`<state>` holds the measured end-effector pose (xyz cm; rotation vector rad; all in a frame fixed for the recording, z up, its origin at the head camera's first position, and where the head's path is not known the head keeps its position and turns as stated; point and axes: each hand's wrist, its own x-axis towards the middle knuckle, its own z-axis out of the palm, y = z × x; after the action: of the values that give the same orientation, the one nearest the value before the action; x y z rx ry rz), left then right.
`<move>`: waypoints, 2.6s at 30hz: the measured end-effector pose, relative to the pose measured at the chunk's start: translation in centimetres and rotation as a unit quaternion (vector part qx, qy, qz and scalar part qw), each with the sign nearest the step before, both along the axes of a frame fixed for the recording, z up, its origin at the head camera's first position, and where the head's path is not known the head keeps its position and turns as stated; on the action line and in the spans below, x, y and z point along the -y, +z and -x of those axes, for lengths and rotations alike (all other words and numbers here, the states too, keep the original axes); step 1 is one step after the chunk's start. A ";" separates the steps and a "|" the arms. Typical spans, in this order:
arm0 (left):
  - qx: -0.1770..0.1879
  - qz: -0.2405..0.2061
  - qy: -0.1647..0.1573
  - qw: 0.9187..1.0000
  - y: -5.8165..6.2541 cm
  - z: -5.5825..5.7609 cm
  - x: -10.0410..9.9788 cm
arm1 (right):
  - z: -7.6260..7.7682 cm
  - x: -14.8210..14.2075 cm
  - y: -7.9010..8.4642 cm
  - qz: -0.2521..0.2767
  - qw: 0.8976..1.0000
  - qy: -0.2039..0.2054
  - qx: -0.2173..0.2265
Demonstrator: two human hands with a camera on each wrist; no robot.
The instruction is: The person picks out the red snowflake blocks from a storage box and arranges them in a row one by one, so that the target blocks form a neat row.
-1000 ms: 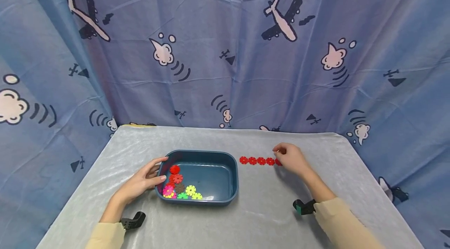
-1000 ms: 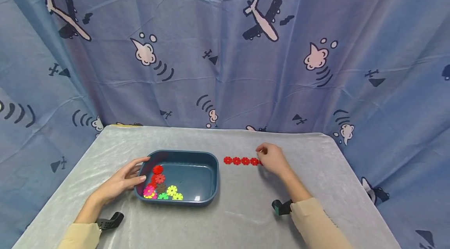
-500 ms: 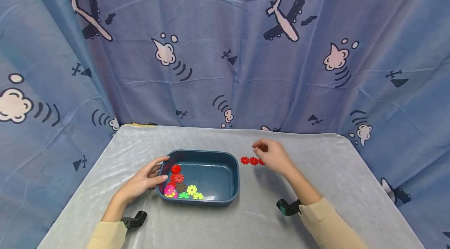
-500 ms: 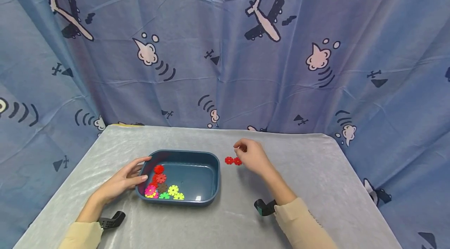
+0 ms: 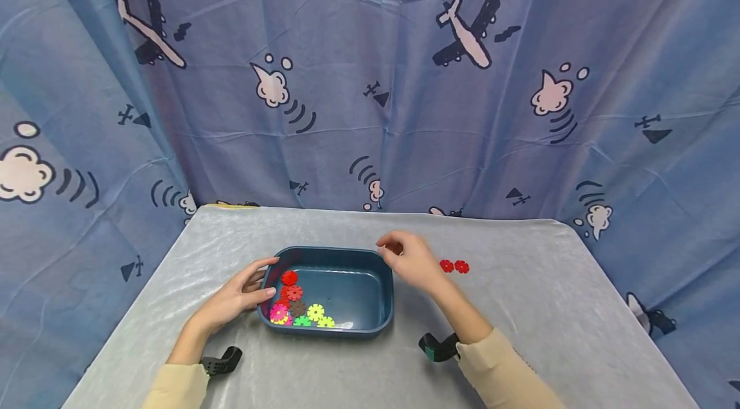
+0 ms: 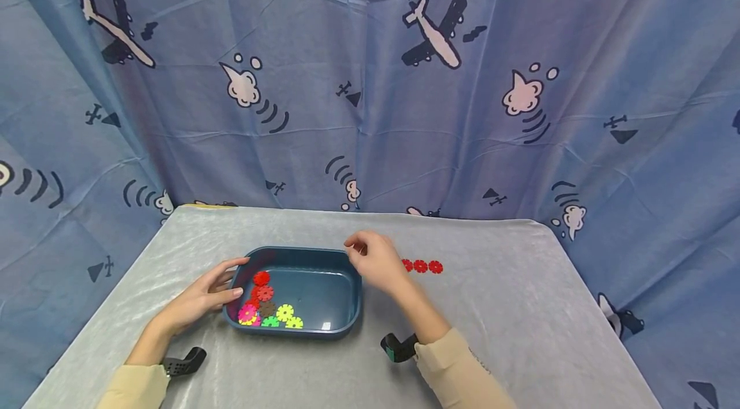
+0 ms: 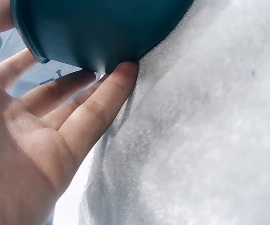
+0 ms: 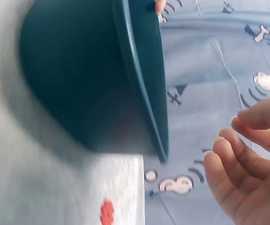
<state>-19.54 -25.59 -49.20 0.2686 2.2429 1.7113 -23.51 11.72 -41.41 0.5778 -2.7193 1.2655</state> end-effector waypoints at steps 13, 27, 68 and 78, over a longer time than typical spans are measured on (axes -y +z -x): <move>-0.005 0.007 0.003 1.000 0.0 0.1 0.0 | -1.3 5.4 -0.6 0.005 0.998 0.067 0.021; -0.007 -0.002 -0.005 1.000 0.3 0.1 0.1 | -1.1 9.4 -2.4 0.026 0.994 0.099 0.046; -0.004 -0.018 -0.016 1.000 0.1 0.0 0.0 | 0.0 14.4 -6.7 -0.155 0.976 0.133 0.081; -0.004 -0.015 -0.015 1.000 0.1 -0.1 0.0 | -0.3 14.6 -6.8 -0.176 0.973 0.134 0.068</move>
<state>-19.46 -25.59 -49.07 0.3142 2.2096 1.7316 -23.25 -2.93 -48.24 0.9549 -3.0896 0.8949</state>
